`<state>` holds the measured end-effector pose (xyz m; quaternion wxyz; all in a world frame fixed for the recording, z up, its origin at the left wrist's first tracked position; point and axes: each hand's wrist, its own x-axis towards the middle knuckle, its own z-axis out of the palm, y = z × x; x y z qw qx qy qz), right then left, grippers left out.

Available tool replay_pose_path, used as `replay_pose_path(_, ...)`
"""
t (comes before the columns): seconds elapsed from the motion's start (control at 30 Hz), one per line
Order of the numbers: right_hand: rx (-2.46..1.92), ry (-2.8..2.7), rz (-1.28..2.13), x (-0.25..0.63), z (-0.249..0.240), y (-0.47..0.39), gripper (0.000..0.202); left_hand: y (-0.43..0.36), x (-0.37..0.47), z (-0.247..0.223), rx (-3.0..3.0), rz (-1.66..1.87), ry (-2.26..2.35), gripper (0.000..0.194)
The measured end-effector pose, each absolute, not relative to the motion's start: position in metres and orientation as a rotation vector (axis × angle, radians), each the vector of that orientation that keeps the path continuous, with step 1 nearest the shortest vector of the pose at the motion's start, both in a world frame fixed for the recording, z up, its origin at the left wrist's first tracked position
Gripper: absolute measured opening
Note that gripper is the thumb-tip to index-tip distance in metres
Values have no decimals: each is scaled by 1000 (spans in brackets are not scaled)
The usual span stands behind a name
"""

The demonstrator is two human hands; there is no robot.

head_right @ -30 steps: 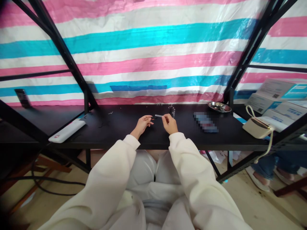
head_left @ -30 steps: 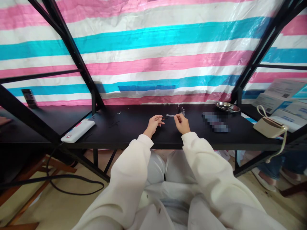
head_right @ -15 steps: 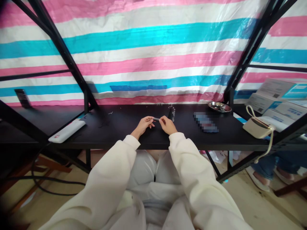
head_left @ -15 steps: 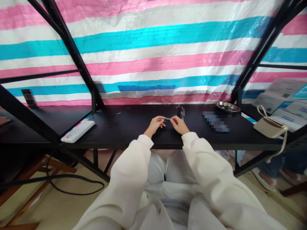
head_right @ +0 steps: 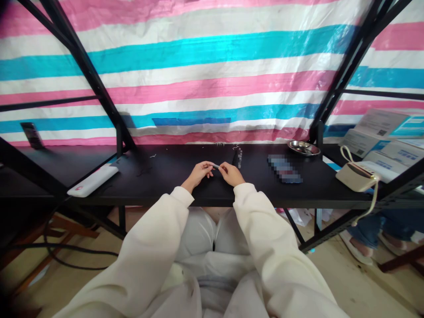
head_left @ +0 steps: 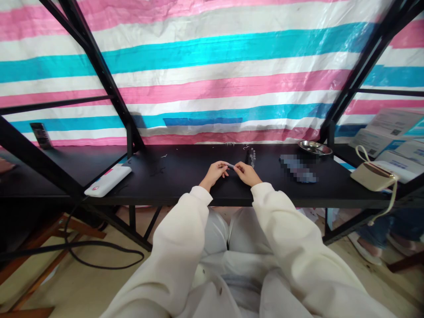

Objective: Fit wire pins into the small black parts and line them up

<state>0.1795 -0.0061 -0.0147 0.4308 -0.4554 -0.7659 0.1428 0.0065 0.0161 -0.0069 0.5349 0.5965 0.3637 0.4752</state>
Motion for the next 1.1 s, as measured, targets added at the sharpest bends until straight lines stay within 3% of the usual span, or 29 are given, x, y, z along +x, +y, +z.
replay_pose_path(0.8,-1329,-2146,231,174,-13,-10,13,17,7,-12,1527,1072,867,26)
replay_pose_path(1.1,-1296,-2172,192,170,-9,-14,23,13,8,-10,1600,1069,796,25)
